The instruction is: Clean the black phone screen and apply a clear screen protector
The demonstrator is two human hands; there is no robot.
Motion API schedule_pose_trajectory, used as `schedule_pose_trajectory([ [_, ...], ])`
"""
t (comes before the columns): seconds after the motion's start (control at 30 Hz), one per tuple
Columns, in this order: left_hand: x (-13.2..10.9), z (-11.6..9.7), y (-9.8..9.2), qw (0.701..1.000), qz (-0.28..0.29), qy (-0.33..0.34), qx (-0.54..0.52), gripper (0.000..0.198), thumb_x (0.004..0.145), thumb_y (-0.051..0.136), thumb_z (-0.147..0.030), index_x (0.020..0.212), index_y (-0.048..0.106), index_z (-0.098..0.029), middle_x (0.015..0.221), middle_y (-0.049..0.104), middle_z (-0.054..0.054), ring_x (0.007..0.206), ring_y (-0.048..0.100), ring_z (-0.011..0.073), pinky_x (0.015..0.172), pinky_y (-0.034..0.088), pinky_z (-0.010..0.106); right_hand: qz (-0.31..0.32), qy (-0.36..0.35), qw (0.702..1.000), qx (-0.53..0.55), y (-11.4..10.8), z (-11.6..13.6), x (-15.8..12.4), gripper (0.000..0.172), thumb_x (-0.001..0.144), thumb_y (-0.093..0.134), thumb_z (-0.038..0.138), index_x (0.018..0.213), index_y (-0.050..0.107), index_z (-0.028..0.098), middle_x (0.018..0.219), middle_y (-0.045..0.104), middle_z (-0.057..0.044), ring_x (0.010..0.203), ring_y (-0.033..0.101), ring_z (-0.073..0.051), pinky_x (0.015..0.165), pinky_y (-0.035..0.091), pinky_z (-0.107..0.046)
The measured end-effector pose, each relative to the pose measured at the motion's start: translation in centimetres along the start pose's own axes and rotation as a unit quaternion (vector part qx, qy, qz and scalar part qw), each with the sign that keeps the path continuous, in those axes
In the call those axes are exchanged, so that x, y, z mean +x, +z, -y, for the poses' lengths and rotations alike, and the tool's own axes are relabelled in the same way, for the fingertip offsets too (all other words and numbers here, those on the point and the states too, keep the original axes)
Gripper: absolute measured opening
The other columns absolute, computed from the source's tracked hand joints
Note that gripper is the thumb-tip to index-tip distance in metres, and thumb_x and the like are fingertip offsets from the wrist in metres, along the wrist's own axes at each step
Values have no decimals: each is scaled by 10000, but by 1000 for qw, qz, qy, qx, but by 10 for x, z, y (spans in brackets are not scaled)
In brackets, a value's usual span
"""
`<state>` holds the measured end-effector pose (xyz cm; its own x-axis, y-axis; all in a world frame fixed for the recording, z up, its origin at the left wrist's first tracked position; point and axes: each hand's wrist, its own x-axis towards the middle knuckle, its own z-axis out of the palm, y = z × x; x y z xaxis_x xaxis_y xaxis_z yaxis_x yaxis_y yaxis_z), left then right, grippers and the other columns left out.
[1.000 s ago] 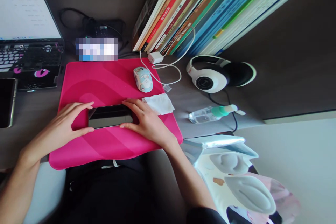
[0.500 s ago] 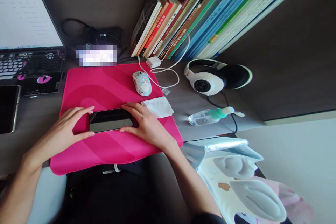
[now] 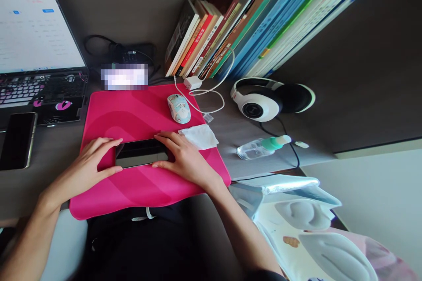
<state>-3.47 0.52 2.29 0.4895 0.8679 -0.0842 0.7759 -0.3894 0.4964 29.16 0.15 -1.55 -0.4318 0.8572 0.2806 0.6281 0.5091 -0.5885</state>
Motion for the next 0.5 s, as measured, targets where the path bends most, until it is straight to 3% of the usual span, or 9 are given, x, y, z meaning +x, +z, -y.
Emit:
schedule_pose_trajectory([
  [0.27,-1,-5,0,1000,-7,12,11,668,1023,621,-607,1621,411,-395,1555,490,74,1479,485,325,1252,414,536,6,-3,1000,-13,0,1,0,669,986,706,580,1575,529,317,1523,629,-142,1376,638,-353,1149,543,-598],
  [0.5,3,-15,6,997,-47,36,59,708,1001,645,-627,1615,448,-336,1521,524,112,1404,515,362,1197,444,570,6,-6,1000,-6,0,2,1,668,987,710,575,1576,520,325,1522,632,-143,1383,632,-360,1150,539,-620],
])
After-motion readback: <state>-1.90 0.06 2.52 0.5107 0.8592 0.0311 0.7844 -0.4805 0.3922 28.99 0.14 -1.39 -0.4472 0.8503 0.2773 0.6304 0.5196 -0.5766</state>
